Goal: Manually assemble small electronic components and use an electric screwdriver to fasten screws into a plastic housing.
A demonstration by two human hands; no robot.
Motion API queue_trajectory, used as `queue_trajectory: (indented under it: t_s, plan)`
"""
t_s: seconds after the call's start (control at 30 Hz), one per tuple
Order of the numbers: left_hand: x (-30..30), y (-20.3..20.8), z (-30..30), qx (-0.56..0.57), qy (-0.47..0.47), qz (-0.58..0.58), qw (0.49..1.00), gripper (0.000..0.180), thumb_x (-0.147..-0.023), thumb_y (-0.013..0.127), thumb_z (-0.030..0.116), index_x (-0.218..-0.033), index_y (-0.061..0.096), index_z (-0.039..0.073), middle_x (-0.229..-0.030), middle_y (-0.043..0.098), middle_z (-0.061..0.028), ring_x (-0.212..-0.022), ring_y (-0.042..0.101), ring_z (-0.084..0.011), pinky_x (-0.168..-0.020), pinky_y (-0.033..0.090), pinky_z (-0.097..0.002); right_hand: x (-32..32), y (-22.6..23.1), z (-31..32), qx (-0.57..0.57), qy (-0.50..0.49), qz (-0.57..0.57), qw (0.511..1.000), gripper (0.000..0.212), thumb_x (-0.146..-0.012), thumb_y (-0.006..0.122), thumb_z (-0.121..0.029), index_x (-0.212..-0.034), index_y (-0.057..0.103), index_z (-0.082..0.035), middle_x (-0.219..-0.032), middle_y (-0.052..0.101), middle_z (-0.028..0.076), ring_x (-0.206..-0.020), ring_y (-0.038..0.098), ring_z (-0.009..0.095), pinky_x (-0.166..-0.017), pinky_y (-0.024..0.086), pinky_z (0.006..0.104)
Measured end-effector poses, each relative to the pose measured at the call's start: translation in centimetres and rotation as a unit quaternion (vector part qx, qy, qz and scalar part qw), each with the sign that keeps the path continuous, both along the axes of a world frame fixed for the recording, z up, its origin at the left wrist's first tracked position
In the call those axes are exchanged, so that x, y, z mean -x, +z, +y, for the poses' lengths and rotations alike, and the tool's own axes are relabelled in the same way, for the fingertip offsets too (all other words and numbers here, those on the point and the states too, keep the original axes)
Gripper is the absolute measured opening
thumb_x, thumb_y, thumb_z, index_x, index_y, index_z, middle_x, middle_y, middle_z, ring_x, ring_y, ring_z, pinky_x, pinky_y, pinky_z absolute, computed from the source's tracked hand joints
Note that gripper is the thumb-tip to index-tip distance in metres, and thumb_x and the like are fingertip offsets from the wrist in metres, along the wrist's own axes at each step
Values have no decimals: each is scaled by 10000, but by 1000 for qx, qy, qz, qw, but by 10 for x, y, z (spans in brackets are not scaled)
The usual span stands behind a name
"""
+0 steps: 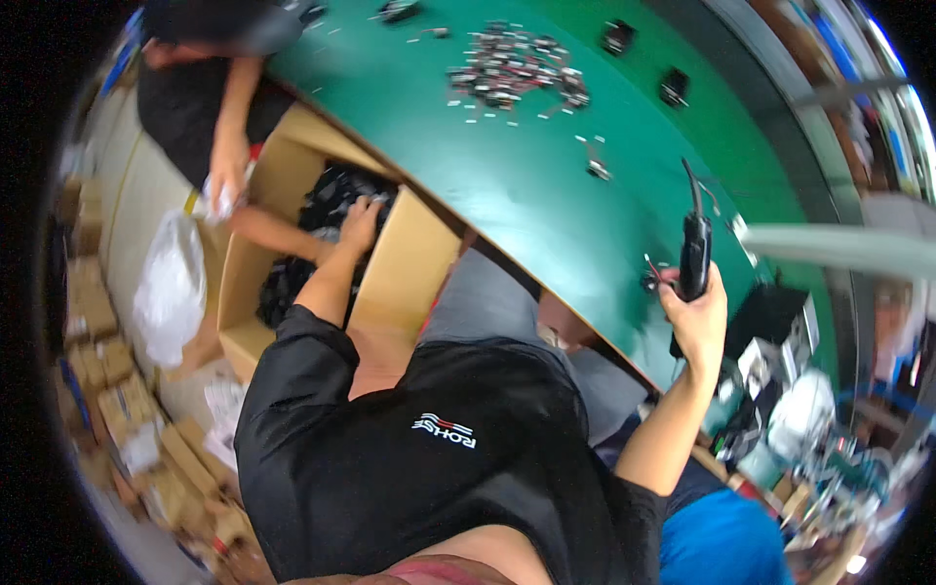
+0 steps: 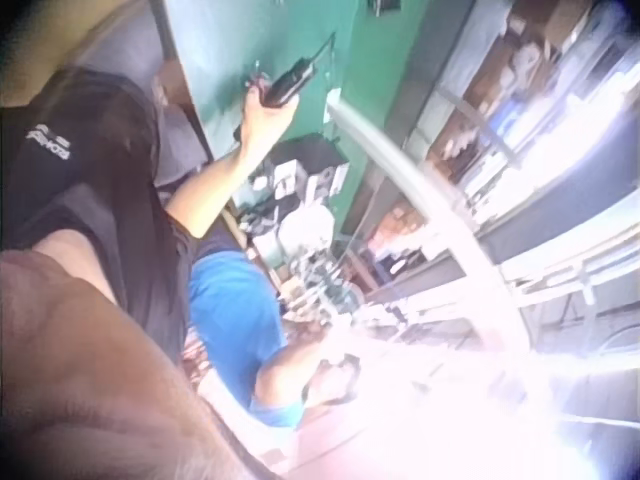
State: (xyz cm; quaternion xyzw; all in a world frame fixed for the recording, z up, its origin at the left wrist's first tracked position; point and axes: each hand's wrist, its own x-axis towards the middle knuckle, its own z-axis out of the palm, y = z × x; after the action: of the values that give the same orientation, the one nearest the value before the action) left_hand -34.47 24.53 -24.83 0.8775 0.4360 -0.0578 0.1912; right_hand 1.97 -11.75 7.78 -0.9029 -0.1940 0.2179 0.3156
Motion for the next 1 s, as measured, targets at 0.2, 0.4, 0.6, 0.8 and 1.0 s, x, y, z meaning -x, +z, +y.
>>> queue_trajectory:
  t_s: [0.2, 0.4, 0.6, 0.8, 1.0]
  plan:
    - [29, -56, 36, 17, -55, 195, 979, 382, -962, 481, 226, -1319, 563, 119, -1490, 429, -150, -1324, 446, -383, -1013, 470, -480, 8, 2, -19, -187, -75, 87, 976, 466, -788, 740, -8, -1208, 538, -14, -1013, 721, 81, -756, 659, 111, -551, 507, 252]
    - [7, -58, 39, -11, -110, 122, 986, 411, -908, 594, 291, -1249, 590, 62, -1382, 508, -203, -1195, 534, -406, -954, 497, -481, 17, -1, -48, -301, -128, 152, 933, 498, -788, 752, -20, -1224, 512, -47, -989, 705, 92, -810, 704, 167, -557, 510, 256]
    - [14, -59, 44, 8, -69, 109, 992, 438, -877, 643, 294, -1226, 592, 34, -1337, 531, -225, -1151, 554, -413, -929, 505, -474, 25, 3, -52, -298, -153, 124, 934, 505, -779, 769, -15, -1219, 522, -38, -971, 697, 85, -807, 694, 150, -583, 524, 256]
    - [18, -59, 45, 15, 5, 95, 995, 470, -846, 692, 296, -1203, 594, 5, -1291, 555, -247, -1106, 575, -420, -904, 514, -466, 18, 6, -37, -281, -134, 92, 946, 499, -752, 761, -2, -1198, 539, -32, -990, 695, 88, -793, 657, 111, -618, 545, 257]
    - [25, 1, 24, 78, 167, -46, 982, 573, -726, 836, 285, -1100, 600, -79, -1169, 591, -284, -957, 619, -392, -831, 534, -443, -1, 2, -4, -228, -134, -24, 964, 487, -753, 765, -32, -1186, 543, -22, -968, 715, 96, -840, 711, 157, -709, 557, 308]
